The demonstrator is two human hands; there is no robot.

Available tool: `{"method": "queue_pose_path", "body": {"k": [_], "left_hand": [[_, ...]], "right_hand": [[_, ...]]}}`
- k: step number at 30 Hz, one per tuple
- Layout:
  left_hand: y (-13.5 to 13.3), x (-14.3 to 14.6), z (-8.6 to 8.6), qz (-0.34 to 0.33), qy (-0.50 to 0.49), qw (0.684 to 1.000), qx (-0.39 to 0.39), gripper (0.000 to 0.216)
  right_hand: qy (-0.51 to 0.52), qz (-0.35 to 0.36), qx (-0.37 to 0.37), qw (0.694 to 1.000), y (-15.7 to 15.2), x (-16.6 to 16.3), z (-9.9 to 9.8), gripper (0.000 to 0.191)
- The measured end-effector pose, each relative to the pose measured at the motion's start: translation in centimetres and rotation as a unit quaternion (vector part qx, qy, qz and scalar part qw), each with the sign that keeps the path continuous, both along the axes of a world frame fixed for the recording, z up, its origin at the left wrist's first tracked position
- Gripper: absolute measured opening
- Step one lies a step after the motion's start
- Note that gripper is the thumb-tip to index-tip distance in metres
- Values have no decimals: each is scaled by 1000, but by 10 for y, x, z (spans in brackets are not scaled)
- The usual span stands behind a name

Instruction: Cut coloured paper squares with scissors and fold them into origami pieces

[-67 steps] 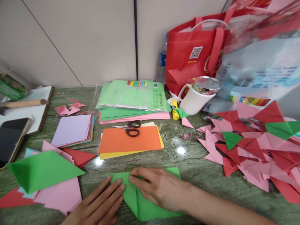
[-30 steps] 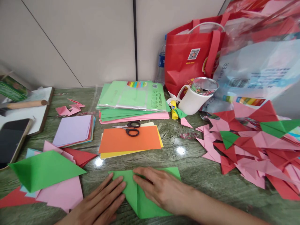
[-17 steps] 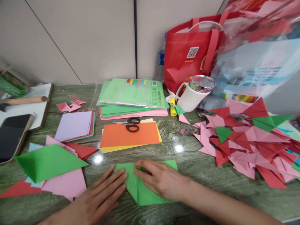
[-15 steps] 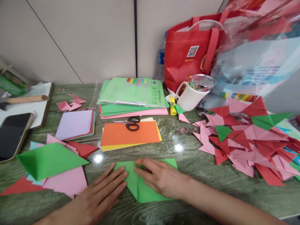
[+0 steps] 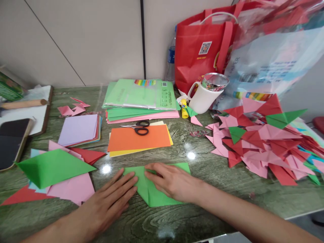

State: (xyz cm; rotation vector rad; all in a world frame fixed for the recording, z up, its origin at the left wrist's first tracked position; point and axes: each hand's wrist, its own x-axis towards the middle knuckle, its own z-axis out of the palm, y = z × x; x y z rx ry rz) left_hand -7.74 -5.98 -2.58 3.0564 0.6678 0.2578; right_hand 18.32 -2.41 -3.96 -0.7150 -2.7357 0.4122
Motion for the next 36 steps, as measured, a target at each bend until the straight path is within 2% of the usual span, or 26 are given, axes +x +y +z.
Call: {"method": "queue_pose_path", "body": {"k": [13,16,24,36], "left_hand": [[-3,-2,-3,-3,14,1000,-20,49],[-3,-3,-2,-7,22,1000,-18,52],[-4,-3,0,0,17,999,-36,55],[-2,-2,2,-9,24,999,-40,58]], "right_hand": [[19,-24,18,999,-2,1,-2,30],[33,-17,43,998,-2,1,-3,30],[32,-6,52,998,0,-1,0,29],[22,-2,32,999,0,-1,1,28]]}}
